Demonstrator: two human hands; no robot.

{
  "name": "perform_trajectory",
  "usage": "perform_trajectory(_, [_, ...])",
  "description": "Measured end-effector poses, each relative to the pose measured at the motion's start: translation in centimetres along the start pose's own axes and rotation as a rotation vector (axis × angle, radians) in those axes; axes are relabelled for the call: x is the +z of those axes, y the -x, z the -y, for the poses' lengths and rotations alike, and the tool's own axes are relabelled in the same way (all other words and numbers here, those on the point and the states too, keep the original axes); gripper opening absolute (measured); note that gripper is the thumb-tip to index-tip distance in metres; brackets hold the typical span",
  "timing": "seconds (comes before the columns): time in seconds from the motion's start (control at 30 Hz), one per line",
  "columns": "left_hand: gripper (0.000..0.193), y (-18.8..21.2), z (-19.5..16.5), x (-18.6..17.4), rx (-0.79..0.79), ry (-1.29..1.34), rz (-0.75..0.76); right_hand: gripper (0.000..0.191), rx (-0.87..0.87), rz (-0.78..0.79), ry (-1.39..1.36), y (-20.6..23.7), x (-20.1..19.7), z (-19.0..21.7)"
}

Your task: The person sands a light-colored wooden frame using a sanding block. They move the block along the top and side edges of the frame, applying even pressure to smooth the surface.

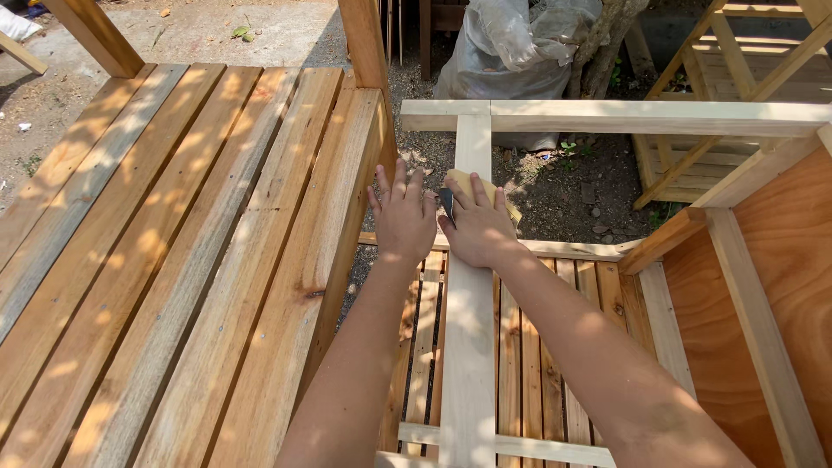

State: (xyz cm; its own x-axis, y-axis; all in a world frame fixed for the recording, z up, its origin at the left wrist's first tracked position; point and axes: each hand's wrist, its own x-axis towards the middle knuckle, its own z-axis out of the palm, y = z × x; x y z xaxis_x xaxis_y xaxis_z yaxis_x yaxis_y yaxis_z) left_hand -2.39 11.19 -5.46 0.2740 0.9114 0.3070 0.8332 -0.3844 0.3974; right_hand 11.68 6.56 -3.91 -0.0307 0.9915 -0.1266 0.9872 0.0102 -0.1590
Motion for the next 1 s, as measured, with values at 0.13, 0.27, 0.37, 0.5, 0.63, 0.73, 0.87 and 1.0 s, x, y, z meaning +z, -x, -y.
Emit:
perform_trajectory(0.13, [0.053, 2.5, -0.2, -1.9, 0.015, 0.007, -0.027, 0.062, -0.017, 0.018, -0.043, 6.0, 1.0, 2.3])
perform_trajectory(0.27, [0.053, 4.8, -0.9, -2.5, -0.012, 0.040, -0.009, 0.058, -0.006, -0.017, -0.088, 11.9, 1.7, 4.7])
perform_trajectory(0.37, [0.055, 5.4, -1.3, -2.5, -0.043, 0.033, 0.054, 0.056, -0.002, -0.047, -0.104, 14.4, 2.0, 5.7])
perform_trajectory(0.5, [0.056, 4.6, -1.2, -2.0, -0.115, 0.064, 0.153, 0.056, 0.078, 0.015, -0.187, 13.6, 2.3, 5.7])
perform_trajectory(0.63, [0.056, 2.7, -0.6, -0.5, -0.138, 0.108, 0.169, 0.070, 0.130, -0.021, -0.271, 9.3, 2.8, 4.1])
perform_trajectory(0.73, [0.055, 0.9, 0.4, 1.3, -0.176, 0.187, 0.161, 0.067, 0.097, -0.076, -0.021, 4.1, 2.9, 2.2])
perform_trajectory(0.87, [0.052, -1.1, 2.4, 4.0, -0.198, 0.290, 0.048, 0.069, 0.161, -0.072, -0.182, -2.6, 2.5, -0.6])
perform_trajectory(1.0, [0.052, -2.5, 4.2, 5.7, -0.202, 0.343, 0.016, 0.070, 0.220, -0.048, -0.226, -8.0, 1.3, -2.7])
